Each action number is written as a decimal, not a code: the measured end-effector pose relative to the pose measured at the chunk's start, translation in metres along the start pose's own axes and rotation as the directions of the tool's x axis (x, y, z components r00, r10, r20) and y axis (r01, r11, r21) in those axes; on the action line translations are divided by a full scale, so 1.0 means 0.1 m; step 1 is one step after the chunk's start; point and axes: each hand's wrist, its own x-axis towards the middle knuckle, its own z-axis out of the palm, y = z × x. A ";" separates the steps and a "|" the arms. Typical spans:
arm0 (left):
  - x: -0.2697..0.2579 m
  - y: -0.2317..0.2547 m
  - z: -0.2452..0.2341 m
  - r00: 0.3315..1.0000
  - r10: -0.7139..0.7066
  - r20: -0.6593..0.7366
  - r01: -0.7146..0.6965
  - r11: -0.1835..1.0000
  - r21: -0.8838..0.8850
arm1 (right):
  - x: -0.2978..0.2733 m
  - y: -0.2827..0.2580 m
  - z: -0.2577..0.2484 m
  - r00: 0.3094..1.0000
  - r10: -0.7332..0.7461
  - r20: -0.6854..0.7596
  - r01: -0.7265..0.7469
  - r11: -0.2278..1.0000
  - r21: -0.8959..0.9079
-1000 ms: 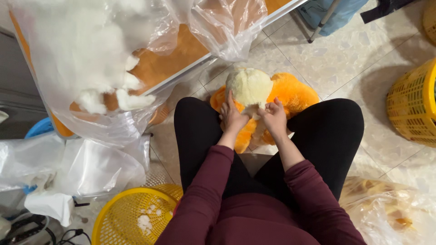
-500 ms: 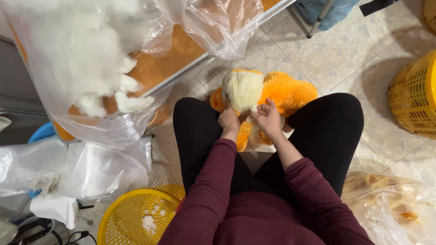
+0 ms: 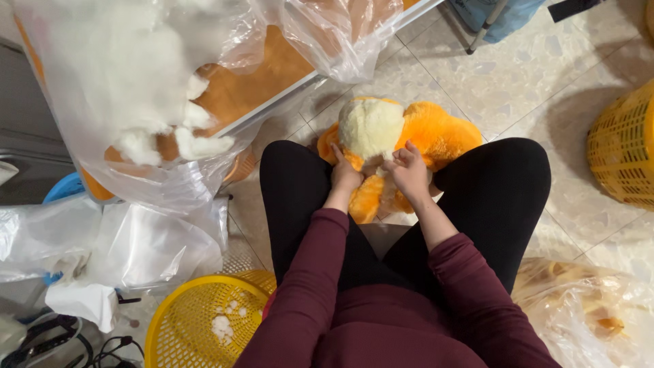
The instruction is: The person sits on the floor and stuffs a yellow plush toy with white cotton-like material. They repeatedly pull material from a nearby plastic bag and push it into the opening of the plush toy, adjusting the shape as they work.
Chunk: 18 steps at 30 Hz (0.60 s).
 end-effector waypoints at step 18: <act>-0.46 0.27 -0.35 0.973 0.172 -0.153 -0.164 0.984 0.065 | 0.03 0.05 0.02 0.999 -0.004 -0.037 0.006 0.998 0.065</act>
